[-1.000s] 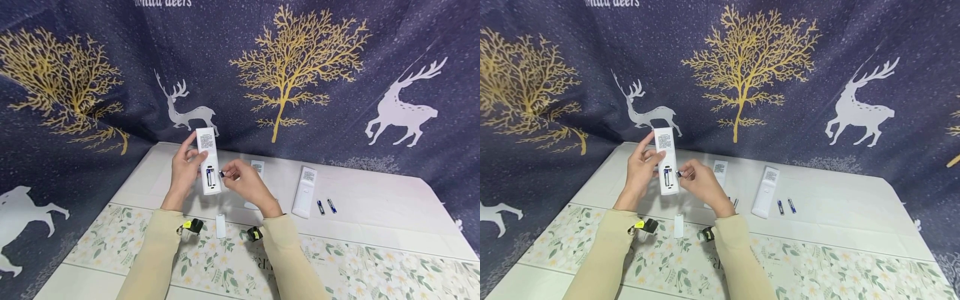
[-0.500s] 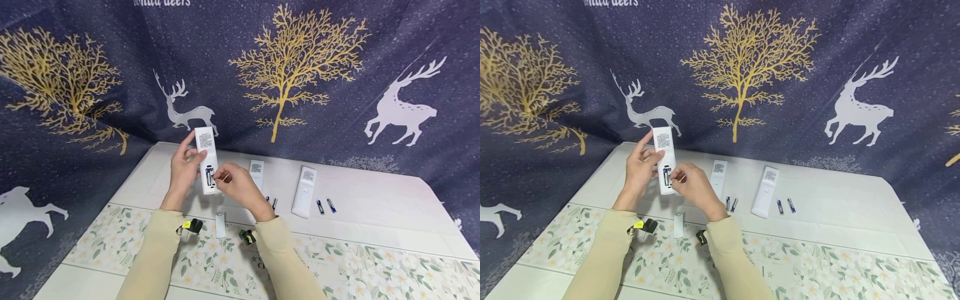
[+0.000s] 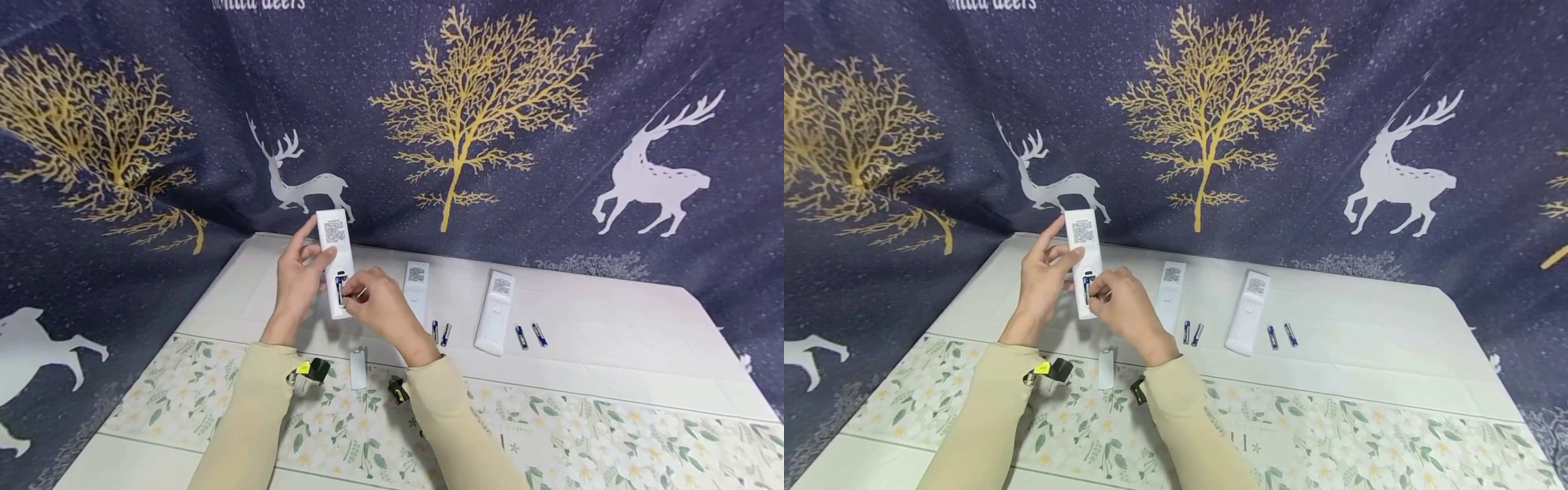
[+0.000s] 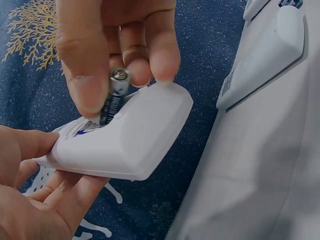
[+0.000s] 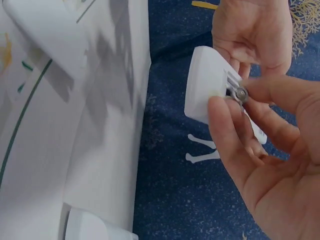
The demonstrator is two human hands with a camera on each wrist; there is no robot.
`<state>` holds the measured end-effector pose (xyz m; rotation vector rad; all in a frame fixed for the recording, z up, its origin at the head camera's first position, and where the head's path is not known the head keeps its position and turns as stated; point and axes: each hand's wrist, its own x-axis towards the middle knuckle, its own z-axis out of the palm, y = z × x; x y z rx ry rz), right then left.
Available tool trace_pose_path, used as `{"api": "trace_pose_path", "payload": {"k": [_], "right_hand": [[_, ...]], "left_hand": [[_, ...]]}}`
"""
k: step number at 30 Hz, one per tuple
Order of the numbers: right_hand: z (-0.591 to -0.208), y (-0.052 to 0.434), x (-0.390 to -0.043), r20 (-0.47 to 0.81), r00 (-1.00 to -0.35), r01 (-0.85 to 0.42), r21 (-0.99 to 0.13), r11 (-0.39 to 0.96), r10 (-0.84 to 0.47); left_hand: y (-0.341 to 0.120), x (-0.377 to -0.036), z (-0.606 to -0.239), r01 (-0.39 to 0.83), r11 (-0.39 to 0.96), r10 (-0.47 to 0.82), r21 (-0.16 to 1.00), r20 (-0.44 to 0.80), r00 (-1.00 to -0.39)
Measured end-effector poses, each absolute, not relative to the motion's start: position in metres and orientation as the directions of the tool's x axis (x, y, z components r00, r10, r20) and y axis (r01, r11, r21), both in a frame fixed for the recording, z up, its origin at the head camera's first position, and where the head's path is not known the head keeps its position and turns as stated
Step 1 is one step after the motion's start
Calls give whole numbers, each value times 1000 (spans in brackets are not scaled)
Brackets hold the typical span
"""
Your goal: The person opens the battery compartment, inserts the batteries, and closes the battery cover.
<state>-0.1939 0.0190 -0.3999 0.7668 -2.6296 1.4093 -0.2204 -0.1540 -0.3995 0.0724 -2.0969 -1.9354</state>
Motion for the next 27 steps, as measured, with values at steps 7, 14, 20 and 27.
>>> {"api": "trace_pose_path", "payload": {"k": [7, 14, 20, 27], "right_hand": [[-399, 25, -196, 236, -837, -476, -759, 445, -493], [-402, 28, -198, 240, -823, -485, -769, 417, -515], [-407, 26, -201, 311, -852, -494, -744, 449, -422], [-410, 24, -203, 214, -920, -332, -872, 360, -329]], "left_hand": [[-156, -220, -399, 142, 97, -235, 985, 161, -958], [-157, -221, -399, 135, 90, -247, 987, 154, -957], [-157, -221, -398, 127, 59, -244, 990, 138, -960], [-158, -221, -397, 131, 18, -244, 991, 132, -961]]}}
